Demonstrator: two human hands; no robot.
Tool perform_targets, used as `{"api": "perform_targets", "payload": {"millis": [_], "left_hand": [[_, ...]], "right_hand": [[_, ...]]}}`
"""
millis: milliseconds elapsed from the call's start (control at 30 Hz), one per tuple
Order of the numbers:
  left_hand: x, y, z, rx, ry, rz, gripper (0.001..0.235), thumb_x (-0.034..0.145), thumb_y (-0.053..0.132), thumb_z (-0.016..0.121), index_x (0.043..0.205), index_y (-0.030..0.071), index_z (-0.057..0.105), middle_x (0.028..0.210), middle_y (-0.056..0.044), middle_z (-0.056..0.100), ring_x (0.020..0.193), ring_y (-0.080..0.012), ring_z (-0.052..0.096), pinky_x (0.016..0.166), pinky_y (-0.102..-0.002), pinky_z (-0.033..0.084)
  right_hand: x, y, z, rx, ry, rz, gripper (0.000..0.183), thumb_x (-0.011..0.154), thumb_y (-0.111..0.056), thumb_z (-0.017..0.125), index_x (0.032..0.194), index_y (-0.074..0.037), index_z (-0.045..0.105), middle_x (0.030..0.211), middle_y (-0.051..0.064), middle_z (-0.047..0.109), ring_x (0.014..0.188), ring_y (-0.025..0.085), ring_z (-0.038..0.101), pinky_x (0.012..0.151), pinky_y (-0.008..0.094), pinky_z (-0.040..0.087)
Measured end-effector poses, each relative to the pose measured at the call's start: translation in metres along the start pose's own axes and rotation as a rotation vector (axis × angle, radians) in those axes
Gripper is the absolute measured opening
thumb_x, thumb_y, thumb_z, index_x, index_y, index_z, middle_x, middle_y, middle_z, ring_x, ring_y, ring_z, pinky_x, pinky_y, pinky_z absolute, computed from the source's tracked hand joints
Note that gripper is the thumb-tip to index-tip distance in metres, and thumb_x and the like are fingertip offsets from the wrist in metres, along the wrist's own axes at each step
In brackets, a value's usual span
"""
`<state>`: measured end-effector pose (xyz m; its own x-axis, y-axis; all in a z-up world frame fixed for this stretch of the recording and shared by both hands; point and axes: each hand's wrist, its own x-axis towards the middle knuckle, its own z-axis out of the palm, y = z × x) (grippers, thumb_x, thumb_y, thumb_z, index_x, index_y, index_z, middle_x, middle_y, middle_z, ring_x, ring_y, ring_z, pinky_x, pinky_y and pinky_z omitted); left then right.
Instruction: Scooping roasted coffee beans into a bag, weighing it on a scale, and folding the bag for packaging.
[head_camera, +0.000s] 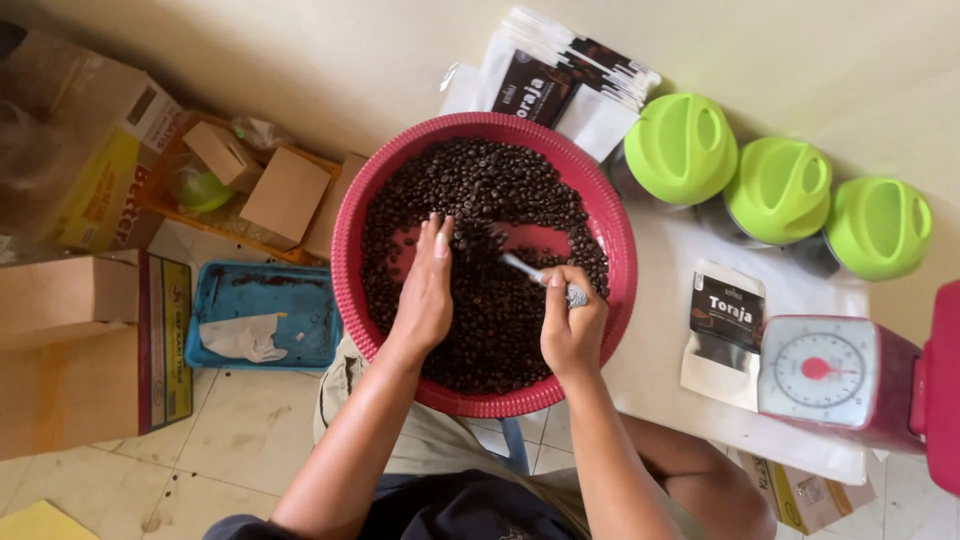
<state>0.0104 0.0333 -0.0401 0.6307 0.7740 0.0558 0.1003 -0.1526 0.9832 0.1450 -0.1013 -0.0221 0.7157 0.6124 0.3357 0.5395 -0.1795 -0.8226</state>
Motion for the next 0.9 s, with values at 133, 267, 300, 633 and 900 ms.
{"api": "perform_targets", "payload": {"millis": [133,267,300,633,900], "left_hand": [[-0.001,0.009,-0.003,-0.027,-0.038,-0.053,0.067,0.111,0.043,0.017,0.157,-0.002,0.033,0.164,-0.032,0.019,0.154,-0.0462,0.011,0.125,-0.055,0.007],[-0.002,0.023,-0.007,-0.134,-0.065,-0.029,0.068,0.11,0.044,0.016,0.158,-0.002,0.031,0.165,-0.032,0.016,0.153,-0.0491,0.009,0.123,-0.059,0.009],[-0.002,0.025,-0.007,-0.141,-0.063,-0.01,0.068,0.11,0.044,0.015,0.158,-0.002,0.031,0.165,-0.032,0.016,0.152,-0.05,0.009,0.123,-0.061,0.01],[-0.002,0.033,-0.006,-0.122,-0.07,0.021,0.068,0.11,0.044,0.017,0.157,-0.003,0.034,0.164,-0.033,0.018,0.152,-0.0511,0.009,0.122,-0.063,0.011],[-0.003,0.031,-0.004,-0.104,-0.068,0.027,0.066,0.111,0.042,0.019,0.155,-0.003,0.037,0.163,-0.034,0.022,0.152,-0.0511,0.011,0.121,-0.064,0.011]], "right_hand": [[-0.008,0.009,0.006,0.057,-0.026,0.052,0.028,0.108,-0.021,0.05,0.088,-0.01,0.066,0.083,0.007,0.078,0.084,0.019,0.076,0.079,0.036,0.058],[-0.012,0.013,0.005,0.021,0.153,-0.038,0.023,0.106,-0.013,0.055,0.089,-0.006,0.069,0.075,0.01,0.076,0.071,0.017,0.073,0.07,0.029,0.056],[-0.013,0.016,0.004,-0.005,0.196,-0.053,0.023,0.106,-0.012,0.055,0.089,-0.005,0.068,0.074,0.009,0.076,0.068,0.017,0.073,0.068,0.028,0.056],[-0.019,0.036,0.002,-0.072,0.379,0.046,0.02,0.106,-0.012,0.054,0.089,-0.01,0.064,0.07,0.003,0.074,0.062,0.006,0.057,0.061,0.021,0.041],[-0.016,0.028,0.005,-0.066,0.371,-0.013,0.022,0.107,-0.01,0.052,0.087,-0.008,0.062,0.071,0.006,0.075,0.069,0.016,0.073,0.067,0.026,0.053]]}}
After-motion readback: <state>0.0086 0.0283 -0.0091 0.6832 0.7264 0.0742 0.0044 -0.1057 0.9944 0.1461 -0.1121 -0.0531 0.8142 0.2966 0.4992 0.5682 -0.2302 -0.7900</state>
